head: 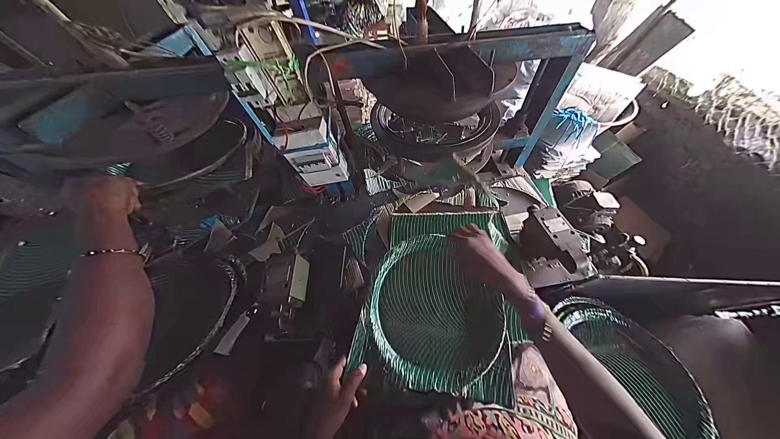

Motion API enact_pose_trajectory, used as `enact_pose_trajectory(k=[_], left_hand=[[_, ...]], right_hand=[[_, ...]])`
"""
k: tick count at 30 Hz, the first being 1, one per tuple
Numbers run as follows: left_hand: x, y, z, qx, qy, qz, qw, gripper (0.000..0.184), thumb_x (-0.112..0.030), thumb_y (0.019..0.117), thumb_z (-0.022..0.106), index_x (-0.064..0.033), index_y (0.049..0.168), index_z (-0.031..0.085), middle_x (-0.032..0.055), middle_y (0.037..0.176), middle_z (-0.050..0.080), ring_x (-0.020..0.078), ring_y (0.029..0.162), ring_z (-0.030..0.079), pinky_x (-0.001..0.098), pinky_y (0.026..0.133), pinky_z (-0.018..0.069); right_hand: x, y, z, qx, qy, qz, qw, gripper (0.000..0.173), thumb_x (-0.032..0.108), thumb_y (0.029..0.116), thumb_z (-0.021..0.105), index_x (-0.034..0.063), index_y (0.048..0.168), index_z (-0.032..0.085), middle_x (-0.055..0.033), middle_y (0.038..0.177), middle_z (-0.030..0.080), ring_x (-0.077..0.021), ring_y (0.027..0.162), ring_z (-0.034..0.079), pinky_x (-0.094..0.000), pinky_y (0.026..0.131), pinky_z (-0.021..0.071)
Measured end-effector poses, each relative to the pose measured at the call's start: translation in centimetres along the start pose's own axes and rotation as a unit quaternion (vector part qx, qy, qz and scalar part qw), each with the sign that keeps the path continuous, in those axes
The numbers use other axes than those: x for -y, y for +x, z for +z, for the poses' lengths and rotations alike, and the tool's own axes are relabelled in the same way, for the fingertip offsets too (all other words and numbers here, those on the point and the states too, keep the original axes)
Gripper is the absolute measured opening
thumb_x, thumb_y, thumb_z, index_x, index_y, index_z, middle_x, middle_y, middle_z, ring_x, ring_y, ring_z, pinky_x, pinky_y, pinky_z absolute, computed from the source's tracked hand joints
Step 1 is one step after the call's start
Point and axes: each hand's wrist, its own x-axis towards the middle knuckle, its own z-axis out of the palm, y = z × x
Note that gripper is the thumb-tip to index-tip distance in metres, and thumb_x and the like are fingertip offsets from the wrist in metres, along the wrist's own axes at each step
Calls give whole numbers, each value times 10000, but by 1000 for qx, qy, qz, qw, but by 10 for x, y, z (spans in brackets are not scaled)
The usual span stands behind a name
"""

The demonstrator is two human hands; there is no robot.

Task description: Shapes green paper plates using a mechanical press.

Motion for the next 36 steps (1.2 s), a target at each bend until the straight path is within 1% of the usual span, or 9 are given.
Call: enact_pose_trajectory(k=[5, 11, 15, 17, 19, 21, 25, 31, 36], left_hand=[[-32, 24, 7, -44, 56, 91, 993, 405, -289, 1028, 605, 57, 1234, 642, 170, 900, 681, 182, 612, 616, 388, 605, 559], [-7, -13, -14, -33, -45, 4, 998, 340, -214, 1028, 601, 57, 1233, 611, 90, 856, 663, 90, 556, 596, 258, 530, 538], [13, -36, -17, -146, -170, -47, 973, 323, -153, 1040, 572, 44, 1296, 558, 65, 986, 652, 36, 603, 582, 205, 496, 497], [24, -36, -36, -133, -15, -13, 991, 305, -163, 1013, 594, 63, 1215, 624, 100, 1015, 690, 87, 783, 664, 236, 675, 557], [27, -32, -51, -43, 161, 35, 985, 342, -136, 979, 651, 89, 1235, 667, 282, 1218, 669, 375, 1183, 633, 518, 1062, 463], [12, -28, -45, -29, 217, 108, 970, 492, -277, 928, 730, 5, 1323, 645, 280, 1342, 598, 456, 1288, 538, 608, 1099, 410], [-58, -22, 22, 47, 3, 210, 977, 933, -596, 846, 724, 23, 1484, 444, 120, 1382, 621, 179, 1251, 618, 371, 1017, 554], [-68, -13, 33, 20, 54, 280, 958, 262, -234, 943, 664, -7, 1055, 731, 30, 985, 760, 46, 934, 717, 270, 899, 598], [-49, -12, -43, 177, 358, 111, 910, 588, -263, 954, 716, 74, 1403, 540, 338, 1323, 592, 524, 1259, 545, 685, 1094, 367]], right_hand=[[-21, 45, 71, 46, -21, 26, 998, 521, 272, 887, 782, 98, 1354, 629, -205, 1325, 623, -413, 1253, 572, -636, 1042, 438], [-60, 9, 29, 45, 189, -58, 979, 203, 172, 986, 671, 2, 1085, 722, -166, 1097, 692, -293, 946, 682, -499, 864, 557], [-79, -54, 6, -59, 219, 30, 974, 160, 165, 1042, 588, 21, 1097, 629, -142, 917, 656, -231, 740, 619, -435, 670, 522], [-101, -75, 0, -102, 260, 67, 958, 208, 170, 1047, 577, -1, 1155, 630, -142, 968, 671, -202, 804, 625, -427, 731, 529], [-113, -92, -8, -155, 296, 109, 936, 245, 195, 1050, 576, 26, 1221, 619, -112, 1006, 685, -149, 822, 626, -391, 735, 534], [-109, -108, -11, -218, 318, 153, 910, 245, 262, 1046, 581, 85, 1211, 619, -53, 976, 682, -86, 785, 614, -334, 694, 530], [-88, -109, -12, -300, 350, 177, 870, 239, 218, 1047, 565, 10, 1153, 621, -54, 961, 666, -67, 855, 622, -315, 807, 542], [-83, -142, -24, -378, 418, 200, 802, 273, 147, 956, 700, 77, 1218, 668, -16, 1053, 728, -66, 917, 687, -301, 828, 598], [-108, -180, -40, -504, 444, 283, 685, 234, 169, 977, 691, 100, 1199, 666, 26, 995, 722, -23, 853, 674, -248, 782, 580]])
